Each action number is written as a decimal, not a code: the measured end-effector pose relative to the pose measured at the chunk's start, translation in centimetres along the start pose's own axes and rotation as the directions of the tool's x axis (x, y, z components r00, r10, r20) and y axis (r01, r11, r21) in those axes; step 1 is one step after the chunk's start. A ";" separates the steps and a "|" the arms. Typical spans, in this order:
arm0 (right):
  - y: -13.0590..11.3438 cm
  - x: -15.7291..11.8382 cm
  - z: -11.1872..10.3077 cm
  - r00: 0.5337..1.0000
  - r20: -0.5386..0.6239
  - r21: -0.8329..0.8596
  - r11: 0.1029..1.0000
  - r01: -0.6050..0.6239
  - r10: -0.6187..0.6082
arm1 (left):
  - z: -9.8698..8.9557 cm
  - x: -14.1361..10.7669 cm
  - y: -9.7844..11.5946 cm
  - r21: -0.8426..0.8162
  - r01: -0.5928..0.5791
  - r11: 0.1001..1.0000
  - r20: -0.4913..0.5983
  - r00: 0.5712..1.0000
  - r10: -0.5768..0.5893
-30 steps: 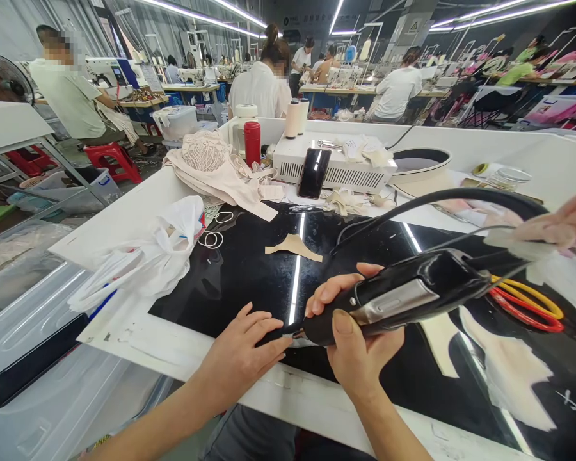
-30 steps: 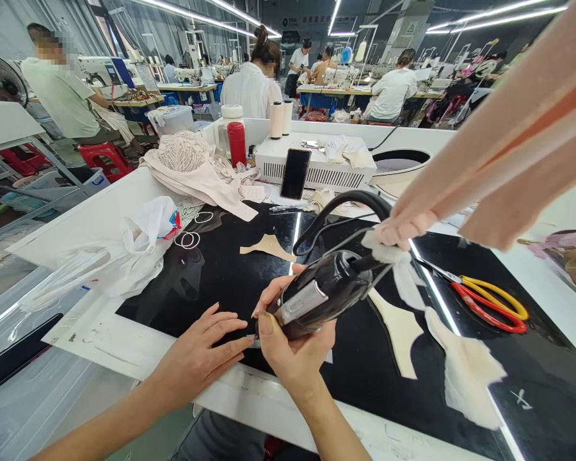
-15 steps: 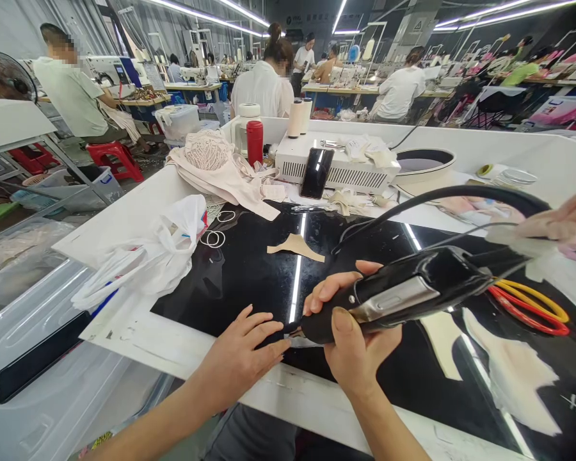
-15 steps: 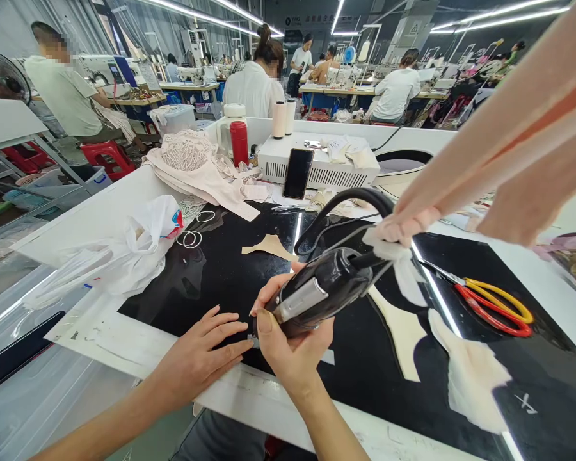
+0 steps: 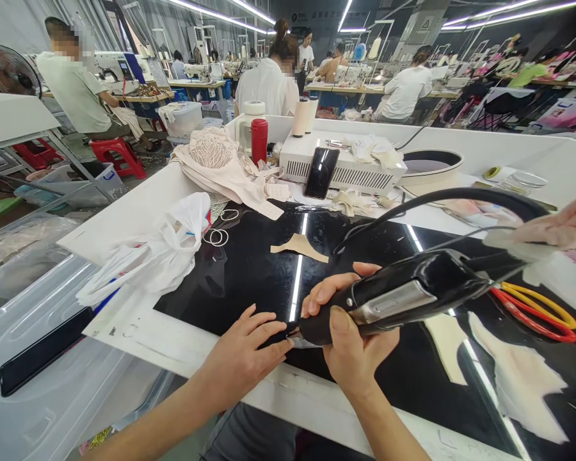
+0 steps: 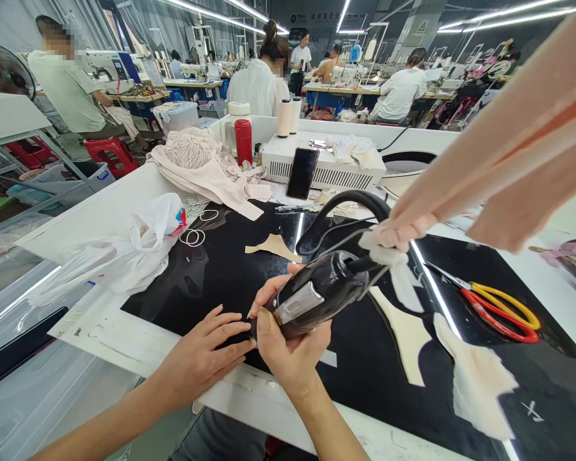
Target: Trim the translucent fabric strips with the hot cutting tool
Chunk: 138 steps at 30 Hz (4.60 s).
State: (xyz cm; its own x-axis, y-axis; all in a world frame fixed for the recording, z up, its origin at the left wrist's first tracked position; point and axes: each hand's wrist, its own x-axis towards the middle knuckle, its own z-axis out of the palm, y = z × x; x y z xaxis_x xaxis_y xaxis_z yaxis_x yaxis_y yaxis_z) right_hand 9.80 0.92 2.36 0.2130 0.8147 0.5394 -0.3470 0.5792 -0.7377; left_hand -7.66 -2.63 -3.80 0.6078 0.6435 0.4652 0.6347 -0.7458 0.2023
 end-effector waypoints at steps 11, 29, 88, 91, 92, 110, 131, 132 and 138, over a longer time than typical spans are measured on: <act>-1.2 -0.6 -0.6 1.000 -0.018 0.015 1.000 -0.020 0.021 | -0.8 0.6 0.2 -0.079 0.041 0.996 -0.074 0.996 -0.047; -1.3 -1.0 -0.4 0.999 0.022 0.008 1.000 -0.027 0.027 | -0.5 0.3 -0.1 -0.031 0.015 0.999 0.040 0.999 -0.014; -4.0 -0.2 -5.0 0.991 -0.116 -0.188 0.981 0.041 -0.063 | -0.6 8.7 -3.6 -0.453 -0.140 0.880 0.536 0.746 0.395; -4.1 0.1 -4.8 0.990 -0.125 -0.184 0.982 0.039 -0.063 | -0.6 8.4 -3.5 -0.430 -0.176 0.886 0.511 0.761 0.399; -4.1 0.3 -4.7 0.988 -0.134 -0.181 0.982 0.047 -0.072 | -0.5 8.3 -3.5 -0.423 -0.185 0.887 0.503 0.767 0.400; -2.3 1.1 -4.2 0.990 -0.110 -0.128 0.989 0.079 -0.093 | -0.5 7.7 -2.9 -0.372 -0.258 0.892 0.474 0.773 0.422; -2.8 0.4 -3.7 0.995 -0.086 -0.131 0.991 0.039 -0.050 | -0.1 7.9 -3.2 -0.396 -0.228 0.889 0.474 0.779 0.411; -2.7 0.3 -3.7 0.995 -0.085 -0.134 0.990 0.040 -0.052 | 0.0 7.8 -3.2 -0.397 -0.227 0.889 0.473 0.779 0.411; -2.4 0.3 -3.7 0.995 -0.086 -0.162 0.986 0.027 -0.041 | -0.1 7.7 -3.3 -0.380 -0.228 0.896 0.495 0.769 0.406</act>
State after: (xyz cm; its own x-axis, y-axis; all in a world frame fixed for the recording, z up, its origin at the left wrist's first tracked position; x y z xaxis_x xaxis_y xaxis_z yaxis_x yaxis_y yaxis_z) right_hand 14.10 -0.11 2.79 0.3051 0.7895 0.5325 -0.1890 0.5982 -0.7787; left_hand -5.12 4.77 -0.80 0.9607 0.2774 0.0132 0.2488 -0.8809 0.4025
